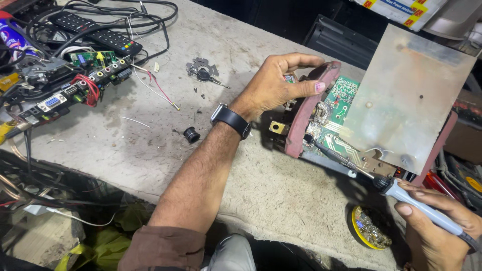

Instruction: The person uses a soldering iron and solder wire to reflow or attach components on a green circuit board clamped in a holder. They repeatedly apply heat and solder to specific points, briefly retrieve a flashlight and a small box from under the table, then resume soldering.

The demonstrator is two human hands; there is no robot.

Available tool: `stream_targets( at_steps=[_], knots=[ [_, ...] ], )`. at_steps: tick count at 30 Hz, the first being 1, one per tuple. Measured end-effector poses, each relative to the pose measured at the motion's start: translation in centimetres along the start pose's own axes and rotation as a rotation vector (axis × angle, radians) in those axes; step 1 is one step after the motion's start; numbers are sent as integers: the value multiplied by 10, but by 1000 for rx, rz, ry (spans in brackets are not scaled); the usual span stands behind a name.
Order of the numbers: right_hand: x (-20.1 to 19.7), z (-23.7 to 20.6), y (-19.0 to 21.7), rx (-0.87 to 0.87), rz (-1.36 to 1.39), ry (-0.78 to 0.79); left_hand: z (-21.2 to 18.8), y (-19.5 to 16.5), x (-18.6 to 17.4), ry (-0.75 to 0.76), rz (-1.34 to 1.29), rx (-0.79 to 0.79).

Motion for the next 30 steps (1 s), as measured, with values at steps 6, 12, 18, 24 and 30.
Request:
stream_targets(
  at_steps=[6, 12, 18, 24, 30],
  knots=[
    [1, 0, 1, -69, -59, 33, -1, 6, 0, 22, 34, -56],
    [-5, 3, 7, -27, -249, 49, 0, 8, 2, 42, -3, -81],
    [-7, 1, 4, -75, -289, 99, 2, 11, 3, 26, 40, -33],
    [-8, -4, 4, -88, -239, 124, 2, 14, 3, 31, -26, -39],
    [3, 2, 10, -78, -200, 143, 1, 11, 1, 36, -50, -52]
  ],
)
Point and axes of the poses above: each hand's wrist, its own z-axis towards the middle knuckle, its own x-axis out of the palm, y = z × x, the point moved 6 cm from there along z, towards the middle knuckle, and after that the axes turned 13 degrees about z, right-handed, at the moved point
